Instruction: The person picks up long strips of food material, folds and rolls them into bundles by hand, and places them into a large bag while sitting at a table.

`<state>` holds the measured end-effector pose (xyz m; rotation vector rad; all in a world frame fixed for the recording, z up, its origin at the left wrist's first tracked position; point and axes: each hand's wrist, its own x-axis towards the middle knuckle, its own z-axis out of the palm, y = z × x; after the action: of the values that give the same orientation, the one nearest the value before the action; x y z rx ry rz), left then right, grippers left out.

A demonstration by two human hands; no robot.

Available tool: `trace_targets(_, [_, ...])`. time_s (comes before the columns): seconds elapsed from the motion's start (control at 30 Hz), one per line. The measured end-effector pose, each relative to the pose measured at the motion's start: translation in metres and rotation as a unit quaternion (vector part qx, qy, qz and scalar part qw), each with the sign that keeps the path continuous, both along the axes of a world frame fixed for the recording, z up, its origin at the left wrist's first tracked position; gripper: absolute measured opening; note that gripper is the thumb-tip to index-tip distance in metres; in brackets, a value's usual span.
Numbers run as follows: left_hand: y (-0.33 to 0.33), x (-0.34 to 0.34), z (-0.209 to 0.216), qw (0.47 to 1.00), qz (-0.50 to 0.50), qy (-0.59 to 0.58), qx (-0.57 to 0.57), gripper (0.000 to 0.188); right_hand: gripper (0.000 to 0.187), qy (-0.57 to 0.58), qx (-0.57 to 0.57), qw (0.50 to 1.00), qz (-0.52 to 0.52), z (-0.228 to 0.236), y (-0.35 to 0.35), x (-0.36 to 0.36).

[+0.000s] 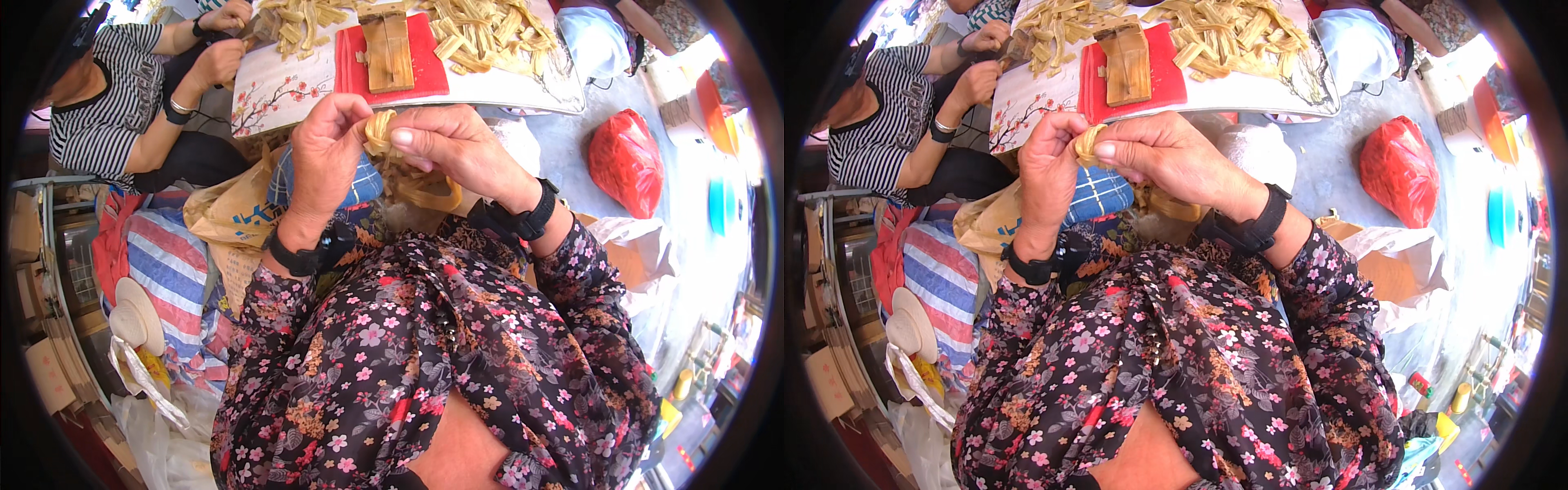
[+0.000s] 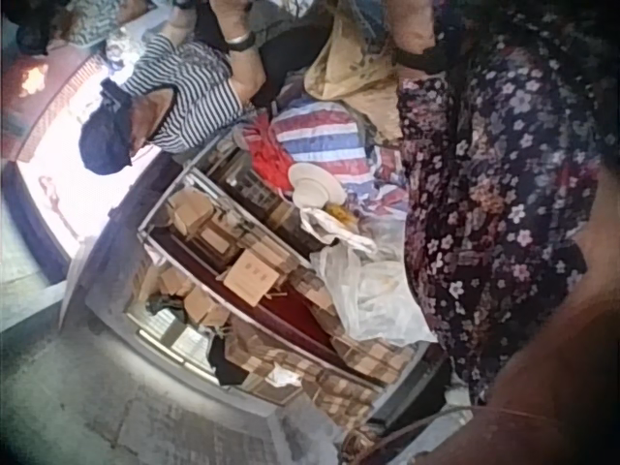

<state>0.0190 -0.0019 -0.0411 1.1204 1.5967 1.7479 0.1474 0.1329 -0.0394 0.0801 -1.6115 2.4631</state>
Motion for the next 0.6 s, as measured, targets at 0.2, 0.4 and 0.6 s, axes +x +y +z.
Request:
trace_targets(0.2, [0.011, 0.027, 0.004, 0.992, 0.109, -0.056, 0.030, 0.014, 0.009, -0.004, -0.101, 0.986, -0.134, -0.007, -0.004, -0.012])
trace_targets(0.4, [0.006, 0.006, 0.002, 0.995, 0.048, -0.080, 0.031, 0.007, 0.024, -0.175, -0.186, 0.961, -0.102, -0.008, 0.022, -0.005])
trace_targets(0.6, [0.000, -0.012, 0.010, 0.985, 0.120, 0.120, -0.026, 0.018, 0.019, -0.109, -0.065, 0.982, -0.137, -0.010, 0.028, -0.007])
